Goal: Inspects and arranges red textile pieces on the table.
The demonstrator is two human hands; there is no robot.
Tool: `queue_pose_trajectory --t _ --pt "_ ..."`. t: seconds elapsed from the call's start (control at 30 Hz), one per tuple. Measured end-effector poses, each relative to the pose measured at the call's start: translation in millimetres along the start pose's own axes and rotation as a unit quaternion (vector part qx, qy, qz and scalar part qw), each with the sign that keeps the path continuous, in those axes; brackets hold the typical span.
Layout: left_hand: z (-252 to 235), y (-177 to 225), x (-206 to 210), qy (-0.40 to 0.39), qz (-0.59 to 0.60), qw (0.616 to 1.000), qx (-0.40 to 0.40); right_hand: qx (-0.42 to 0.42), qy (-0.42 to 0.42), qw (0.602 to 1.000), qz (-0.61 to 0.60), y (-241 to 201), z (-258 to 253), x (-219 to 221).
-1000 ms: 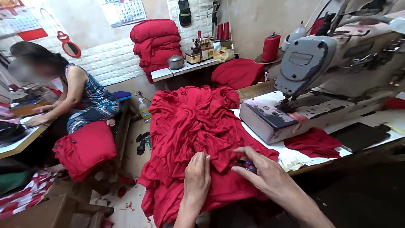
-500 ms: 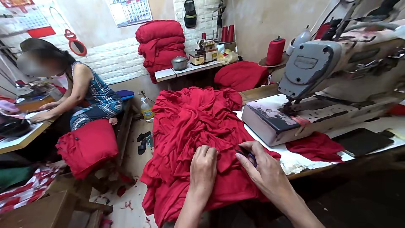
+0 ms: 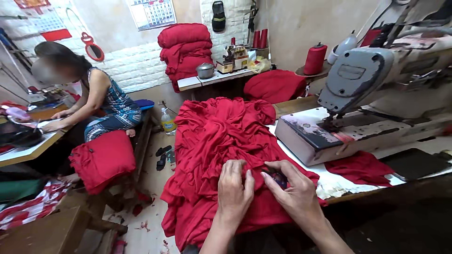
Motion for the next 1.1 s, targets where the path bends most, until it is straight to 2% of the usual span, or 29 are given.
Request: queue_pose_trajectory --t 0.1,0.23,0.47,0.57,0.73,0.87,0.93,1.1 --pt "-5 -4 15 -0.075 -0.035 0.997 0.002 0.0 -0.009 1.0 0.0 -1 2 0" --pt "3 -7 13 -0.033 -0.05 0.998 0.031 -0.031 -0.009 0.999 0.036 0 7 3" --pt "16 -10 3 0.001 -0.009 1.0 0.021 -0.072 -0.029 0.992 0.101 -7 8 16" --pt "15 -9 2 0.012 -0.009 1.0 0.014 -0.047 -0.023 0.995 0.086 -4 6 18" --pt "7 -7 -5 0.051 0.03 0.998 -0.011 0.06 0.004 0.996 -0.071 13 3 11" --pt "-1 -4 8 -0.038 0.075 0.996 -0.034 0.123 0.004 0.983 -0.133 28 7 13" --pt "-3 -4 16 -0.071 0.045 0.996 -0.031 0.136 0.004 0.98 -0.145 31 9 14" --pt "-6 -5 20 -0.03 0.0 1.0 0.004 0.113 -0.004 0.989 -0.096 28 10 14"
Point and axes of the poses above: each hand's wrist, its own z-axis away from the middle knuckle, its own x-axis out of the palm, y = z × x, the point moved 7 cm from there along -z, towards the middle knuckle, and after that the axes turned 5 degrees about -z, right-handed, at the moved point
